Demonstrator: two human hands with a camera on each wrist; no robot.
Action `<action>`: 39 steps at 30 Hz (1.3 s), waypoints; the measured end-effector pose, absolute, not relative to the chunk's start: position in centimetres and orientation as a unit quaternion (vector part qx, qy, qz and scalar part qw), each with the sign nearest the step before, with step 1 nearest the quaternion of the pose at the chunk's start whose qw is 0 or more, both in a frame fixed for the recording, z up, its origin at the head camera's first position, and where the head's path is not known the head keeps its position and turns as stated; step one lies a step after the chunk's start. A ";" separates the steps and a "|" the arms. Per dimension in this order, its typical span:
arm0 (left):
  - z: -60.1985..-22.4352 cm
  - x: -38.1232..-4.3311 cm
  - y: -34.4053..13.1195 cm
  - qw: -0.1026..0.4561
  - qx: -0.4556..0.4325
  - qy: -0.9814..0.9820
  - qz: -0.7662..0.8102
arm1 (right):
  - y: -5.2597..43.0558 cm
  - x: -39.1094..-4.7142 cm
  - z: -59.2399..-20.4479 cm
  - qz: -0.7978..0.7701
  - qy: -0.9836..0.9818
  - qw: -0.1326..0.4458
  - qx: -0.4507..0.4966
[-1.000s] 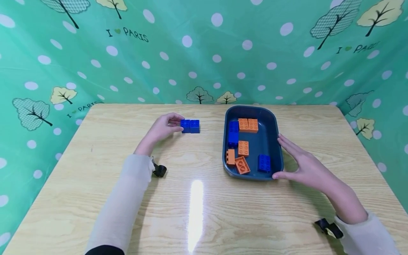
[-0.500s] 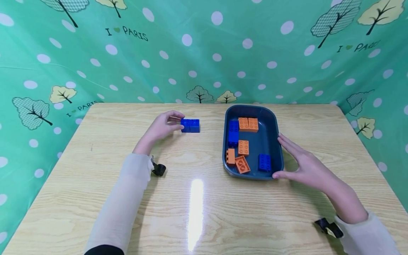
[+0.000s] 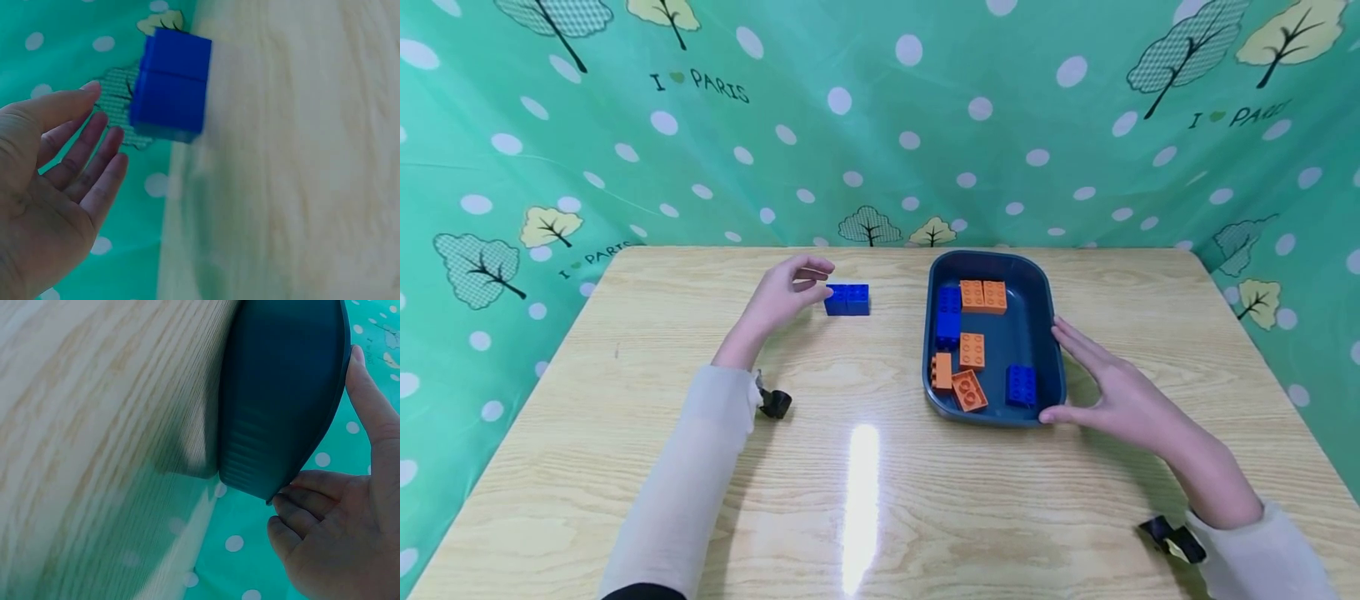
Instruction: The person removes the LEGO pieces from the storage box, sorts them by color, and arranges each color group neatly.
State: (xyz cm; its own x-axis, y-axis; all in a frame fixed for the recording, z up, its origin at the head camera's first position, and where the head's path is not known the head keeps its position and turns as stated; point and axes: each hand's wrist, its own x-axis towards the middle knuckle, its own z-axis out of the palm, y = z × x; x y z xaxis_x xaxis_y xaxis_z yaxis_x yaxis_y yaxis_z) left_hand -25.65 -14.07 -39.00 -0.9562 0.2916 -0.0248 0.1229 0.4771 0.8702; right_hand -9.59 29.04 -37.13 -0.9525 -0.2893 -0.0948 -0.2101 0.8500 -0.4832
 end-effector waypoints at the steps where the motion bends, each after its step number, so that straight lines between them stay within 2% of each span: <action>1: -38.8 -25.6 -13.9 0.078 0.127 0.852 0.502 | 29.1 -9.6 -37.2 -0.241 0.958 0.082 -0.131; 5: -37.8 -25.3 -13.0 0.064 0.147 0.838 0.521 | 29.1 -9.6 -37.3 -0.245 0.957 0.081 -0.132; 13: -36.4 -24.4 -10.4 0.075 0.190 0.816 0.541 | 29.1 -9.6 -37.1 -0.242 0.958 0.075 -0.134; 39: -36.4 -20.7 -1.1 0.136 0.324 0.761 0.545 | 29.2 -9.6 -37.2 -0.241 0.958 0.073 -0.135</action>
State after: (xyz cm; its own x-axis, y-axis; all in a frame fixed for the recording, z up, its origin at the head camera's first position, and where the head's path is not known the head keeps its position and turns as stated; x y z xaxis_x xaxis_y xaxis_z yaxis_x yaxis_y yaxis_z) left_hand -20.66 -1.07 -36.35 -0.7537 0.6406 0.1465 0.3451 0.1961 0.9178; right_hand -9.57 29.17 -37.17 -0.9532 -0.2930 -0.0747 -0.2230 0.8479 -0.4811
